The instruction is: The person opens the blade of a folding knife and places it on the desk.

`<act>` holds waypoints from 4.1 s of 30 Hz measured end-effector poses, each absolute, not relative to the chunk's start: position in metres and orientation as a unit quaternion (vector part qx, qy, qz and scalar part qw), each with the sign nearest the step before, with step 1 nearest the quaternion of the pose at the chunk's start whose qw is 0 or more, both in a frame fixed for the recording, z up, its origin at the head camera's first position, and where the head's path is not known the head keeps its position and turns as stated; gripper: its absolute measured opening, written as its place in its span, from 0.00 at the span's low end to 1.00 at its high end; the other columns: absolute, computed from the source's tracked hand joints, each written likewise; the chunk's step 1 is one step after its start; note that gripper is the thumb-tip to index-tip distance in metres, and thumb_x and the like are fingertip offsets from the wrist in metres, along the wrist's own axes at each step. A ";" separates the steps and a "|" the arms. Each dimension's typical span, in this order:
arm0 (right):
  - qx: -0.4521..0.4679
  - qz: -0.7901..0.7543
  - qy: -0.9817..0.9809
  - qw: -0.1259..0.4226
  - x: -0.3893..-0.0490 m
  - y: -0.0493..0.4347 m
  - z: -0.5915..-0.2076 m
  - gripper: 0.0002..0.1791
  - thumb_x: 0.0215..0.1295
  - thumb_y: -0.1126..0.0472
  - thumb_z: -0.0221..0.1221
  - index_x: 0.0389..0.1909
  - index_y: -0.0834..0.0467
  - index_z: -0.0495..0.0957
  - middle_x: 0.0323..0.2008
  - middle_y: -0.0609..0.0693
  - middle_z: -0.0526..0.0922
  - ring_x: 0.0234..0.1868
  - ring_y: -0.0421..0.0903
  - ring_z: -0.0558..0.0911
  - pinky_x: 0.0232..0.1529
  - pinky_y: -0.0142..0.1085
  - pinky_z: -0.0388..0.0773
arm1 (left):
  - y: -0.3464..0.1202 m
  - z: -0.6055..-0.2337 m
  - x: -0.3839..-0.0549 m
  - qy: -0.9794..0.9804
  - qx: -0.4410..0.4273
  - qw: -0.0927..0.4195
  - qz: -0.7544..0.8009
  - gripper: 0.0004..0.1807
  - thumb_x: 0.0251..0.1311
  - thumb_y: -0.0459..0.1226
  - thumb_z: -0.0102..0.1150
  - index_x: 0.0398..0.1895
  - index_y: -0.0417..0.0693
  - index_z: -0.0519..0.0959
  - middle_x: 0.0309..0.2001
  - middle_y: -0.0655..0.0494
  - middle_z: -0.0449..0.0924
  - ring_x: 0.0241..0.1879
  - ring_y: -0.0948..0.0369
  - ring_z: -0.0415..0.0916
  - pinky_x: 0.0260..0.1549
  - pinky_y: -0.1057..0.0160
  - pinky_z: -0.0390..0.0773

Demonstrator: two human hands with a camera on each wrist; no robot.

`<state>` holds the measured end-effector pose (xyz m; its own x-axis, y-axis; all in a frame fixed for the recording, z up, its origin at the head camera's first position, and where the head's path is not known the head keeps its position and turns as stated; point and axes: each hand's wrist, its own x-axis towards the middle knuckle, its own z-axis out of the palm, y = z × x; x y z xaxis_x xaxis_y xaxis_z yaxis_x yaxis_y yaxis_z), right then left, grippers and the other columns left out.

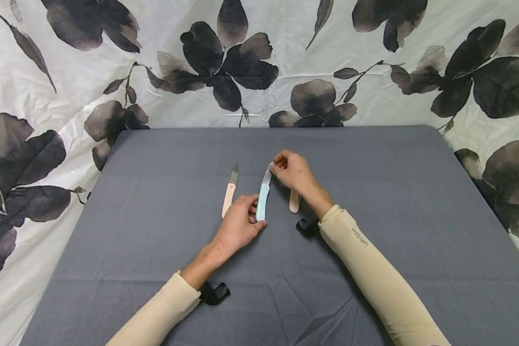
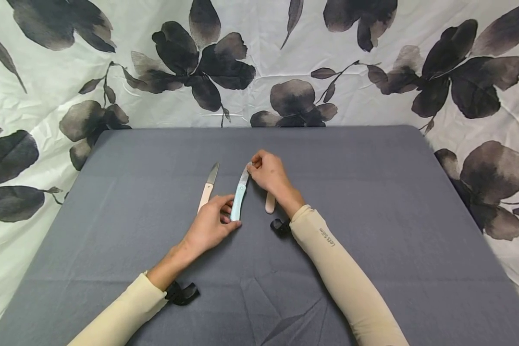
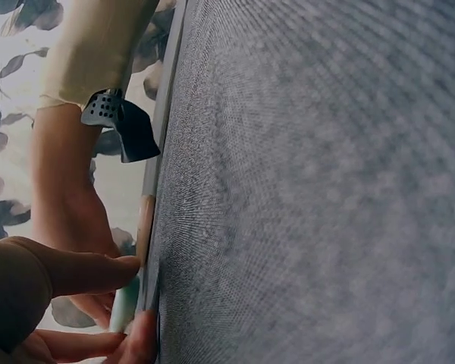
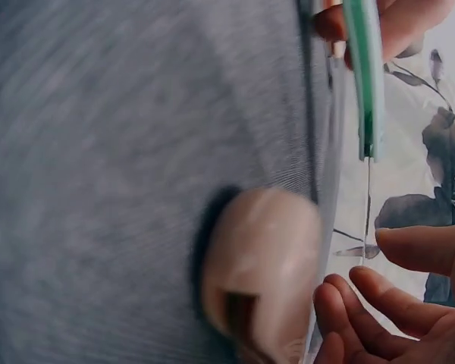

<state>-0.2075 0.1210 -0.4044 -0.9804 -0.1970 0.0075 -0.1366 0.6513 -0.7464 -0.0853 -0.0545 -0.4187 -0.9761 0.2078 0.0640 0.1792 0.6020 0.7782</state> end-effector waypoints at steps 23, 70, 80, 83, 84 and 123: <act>-0.107 -0.296 0.946 0.084 -0.200 0.118 -0.400 0.21 0.75 0.57 0.59 0.64 0.61 0.81 0.46 0.60 0.80 0.45 0.56 0.76 0.48 0.48 0.74 | -0.052 -0.417 -0.082 0.927 0.088 0.038 0.364 0.41 0.53 0.30 0.78 0.71 0.31 0.71 0.46 0.43 0.71 0.39 0.55 0.71 0.47 0.53 0.80; -0.069 -0.290 0.944 0.142 -0.185 0.172 -0.396 0.11 0.72 0.59 0.61 0.45 0.64 0.79 0.40 0.58 0.81 0.32 0.48 0.77 0.31 0.34 0.72 | 0.007 -0.408 -0.102 0.964 0.165 0.033 0.207 0.24 0.66 0.44 0.71 0.59 0.41 0.80 0.49 0.47 0.79 0.39 0.52 0.84 0.39 0.51 0.86; -0.070 -0.278 0.946 0.149 -0.177 0.171 -0.396 0.11 0.73 0.56 0.61 0.45 0.61 0.78 0.40 0.57 0.82 0.33 0.49 0.77 0.32 0.36 0.72 | 0.007 -0.411 -0.101 0.964 0.167 0.039 0.204 0.22 0.68 0.41 0.68 0.60 0.40 0.79 0.48 0.45 0.78 0.38 0.52 0.83 0.37 0.51 0.86; -0.080 -0.293 0.943 0.134 -0.175 0.173 -0.397 0.10 0.73 0.57 0.61 0.44 0.61 0.77 0.37 0.57 0.81 0.32 0.49 0.76 0.31 0.36 0.71 | 0.007 -0.412 -0.099 0.960 0.171 0.037 0.217 0.19 0.68 0.39 0.68 0.57 0.39 0.80 0.48 0.44 0.78 0.38 0.52 0.81 0.38 0.51 0.85; -0.083 -0.300 0.942 0.127 -0.175 0.174 -0.397 0.10 0.73 0.57 0.61 0.43 0.61 0.77 0.37 0.56 0.81 0.32 0.49 0.76 0.31 0.36 0.71 | 0.007 -0.413 -0.099 0.958 0.172 0.034 0.225 0.18 0.68 0.38 0.67 0.56 0.39 0.80 0.48 0.44 0.77 0.38 0.53 0.80 0.39 0.52 0.85; -0.064 -0.658 0.741 0.114 -0.155 0.169 -0.404 0.28 0.68 0.77 0.57 0.69 0.65 0.71 0.39 0.54 0.77 0.32 0.37 0.85 0.41 0.35 0.88 | -0.007 -0.406 -0.112 0.808 0.069 0.068 0.580 0.30 0.64 0.27 0.63 0.71 0.43 0.72 0.52 0.42 0.85 0.47 0.53 0.86 0.42 0.63 0.84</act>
<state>-0.1547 0.1692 -0.4036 -0.9659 -0.2445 -0.0850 0.0554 0.1253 -0.9906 -0.1119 -0.0074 -0.4061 -0.9812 0.1906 -0.0297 0.0328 0.3165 0.9480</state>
